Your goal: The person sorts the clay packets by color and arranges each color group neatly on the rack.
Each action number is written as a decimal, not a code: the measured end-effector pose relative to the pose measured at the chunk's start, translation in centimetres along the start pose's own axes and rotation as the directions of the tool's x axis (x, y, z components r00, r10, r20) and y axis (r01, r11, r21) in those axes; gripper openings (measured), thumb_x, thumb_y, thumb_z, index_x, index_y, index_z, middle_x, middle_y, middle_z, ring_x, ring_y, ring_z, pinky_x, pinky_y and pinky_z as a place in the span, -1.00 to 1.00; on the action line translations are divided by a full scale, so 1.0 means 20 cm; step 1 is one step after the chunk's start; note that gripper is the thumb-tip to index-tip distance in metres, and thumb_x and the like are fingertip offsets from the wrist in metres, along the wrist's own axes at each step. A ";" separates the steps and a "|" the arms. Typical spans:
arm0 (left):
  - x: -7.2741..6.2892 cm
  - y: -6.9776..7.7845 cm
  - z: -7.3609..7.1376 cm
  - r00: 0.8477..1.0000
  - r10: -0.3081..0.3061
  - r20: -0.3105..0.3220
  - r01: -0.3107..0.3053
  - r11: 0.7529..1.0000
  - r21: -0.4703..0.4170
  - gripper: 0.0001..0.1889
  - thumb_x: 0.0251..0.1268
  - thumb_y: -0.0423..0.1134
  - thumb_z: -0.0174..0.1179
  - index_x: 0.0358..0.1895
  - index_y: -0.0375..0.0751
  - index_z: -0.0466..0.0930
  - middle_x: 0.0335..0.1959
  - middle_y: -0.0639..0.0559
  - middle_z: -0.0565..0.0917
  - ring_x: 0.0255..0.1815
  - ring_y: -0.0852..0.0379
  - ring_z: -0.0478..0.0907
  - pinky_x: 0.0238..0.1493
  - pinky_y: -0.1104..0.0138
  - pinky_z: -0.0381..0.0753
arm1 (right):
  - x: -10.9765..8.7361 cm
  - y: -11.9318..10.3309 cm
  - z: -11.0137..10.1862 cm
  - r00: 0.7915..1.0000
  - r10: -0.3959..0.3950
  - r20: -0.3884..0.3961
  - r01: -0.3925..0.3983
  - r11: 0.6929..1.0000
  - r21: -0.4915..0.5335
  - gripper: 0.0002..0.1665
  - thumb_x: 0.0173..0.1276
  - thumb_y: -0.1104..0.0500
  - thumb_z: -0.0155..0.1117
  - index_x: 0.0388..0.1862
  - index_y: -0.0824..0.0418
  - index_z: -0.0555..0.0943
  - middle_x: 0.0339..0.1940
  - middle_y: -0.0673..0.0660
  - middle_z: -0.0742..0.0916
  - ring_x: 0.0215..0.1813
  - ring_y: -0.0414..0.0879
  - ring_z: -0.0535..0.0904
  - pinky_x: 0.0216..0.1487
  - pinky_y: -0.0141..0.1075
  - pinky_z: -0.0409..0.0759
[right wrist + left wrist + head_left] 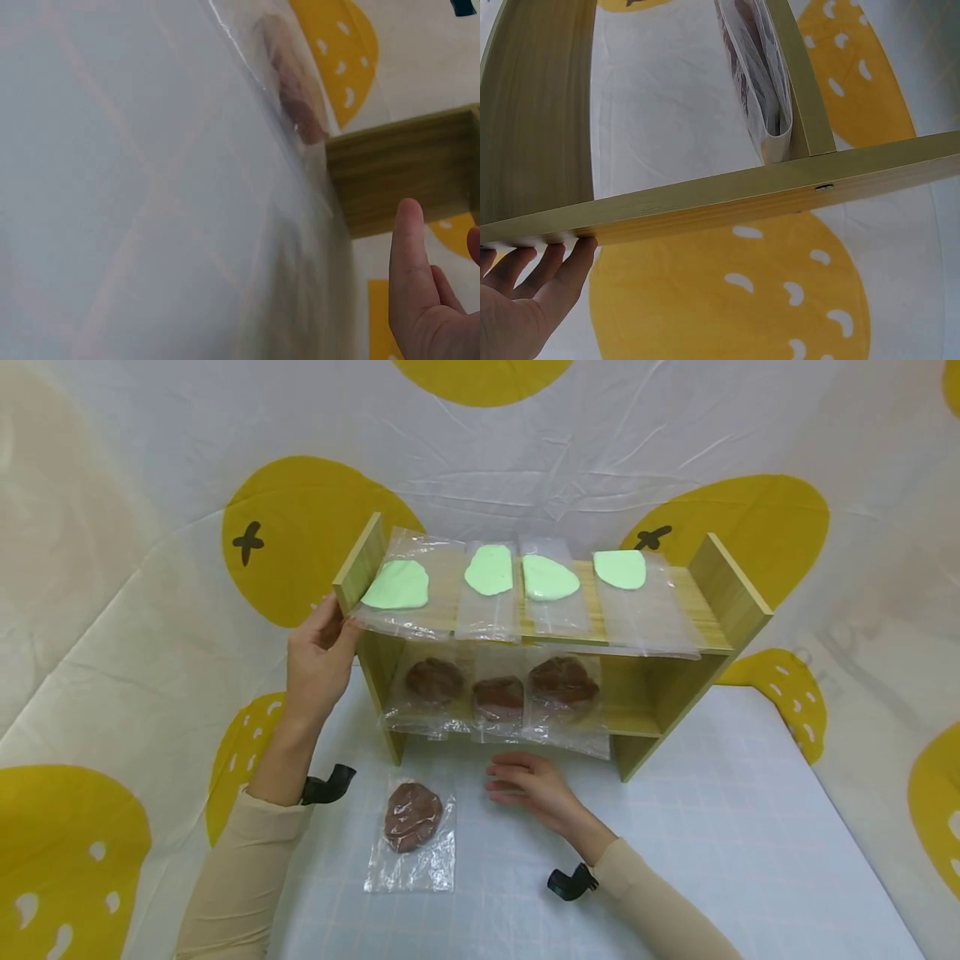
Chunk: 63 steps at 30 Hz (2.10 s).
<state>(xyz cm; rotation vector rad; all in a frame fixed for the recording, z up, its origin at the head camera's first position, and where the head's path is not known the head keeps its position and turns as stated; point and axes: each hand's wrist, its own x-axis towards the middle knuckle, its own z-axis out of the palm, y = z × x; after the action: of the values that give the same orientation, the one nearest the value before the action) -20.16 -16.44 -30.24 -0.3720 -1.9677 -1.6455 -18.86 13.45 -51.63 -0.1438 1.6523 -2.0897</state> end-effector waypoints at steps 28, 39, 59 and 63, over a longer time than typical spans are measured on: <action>0.03 -0.14 -0.01 1.000 -0.002 0.001 0.002 1.000 0.016 -0.53 0.48 -0.26 0.19 0.41 -0.02 0.47 0.28 -0.01 0.58 0.23 0.03 0.55 0.22 0.19 0.54 | 0.20 0.15 0.20 0.983 0.184 0.023 -0.182 0.980 -0.080 -0.57 0.46 0.31 0.17 0.17 0.61 0.48 -0.14 0.26 0.70 -0.30 -0.03 0.72 -0.34 -0.27 0.70; 0.01 -0.03 0.00 1.000 -0.003 -0.006 0.003 1.000 0.029 -0.53 0.50 -0.33 0.14 0.42 -0.22 0.43 0.28 -0.17 0.56 0.22 0.00 0.56 0.22 0.21 0.54 | 0.21 0.17 0.25 0.990 0.110 0.093 -0.031 0.792 -0.609 -0.76 0.40 0.23 0.31 -0.44 0.35 0.68 -0.72 0.19 0.67 -0.79 -0.18 0.45 -0.76 -0.42 0.41; 0.02 -0.12 -0.02 1.000 0.010 -0.010 -0.010 1.000 0.020 -0.53 0.49 -0.33 0.16 0.42 -0.13 0.45 0.27 -0.09 0.58 0.20 0.03 0.56 0.20 0.23 0.55 | 0.14 0.23 0.31 0.982 0.174 -0.069 -0.174 0.985 0.013 -0.77 0.56 0.19 -0.02 0.01 0.34 0.35 -0.21 0.20 0.60 -0.29 -0.04 0.63 -0.25 -0.11 0.73; 0.04 -0.17 -0.02 1.000 0.016 -0.007 -0.016 1.000 0.019 -0.52 0.49 -0.35 0.16 0.43 -0.13 0.44 0.28 -0.08 0.58 0.21 0.03 0.56 0.20 0.22 0.55 | 0.11 0.24 0.30 0.977 0.210 -0.043 -0.203 0.971 0.128 -0.57 0.53 0.20 0.09 0.21 0.40 0.24 -0.08 0.26 0.59 -0.24 -0.02 0.67 -0.14 -0.09 0.72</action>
<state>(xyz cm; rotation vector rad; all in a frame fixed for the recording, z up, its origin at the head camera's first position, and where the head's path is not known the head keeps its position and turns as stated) -22.42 -17.68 -32.52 -0.3732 -1.9690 -1.6150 -17.34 6.39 -54.99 0.1229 1.4943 -2.0447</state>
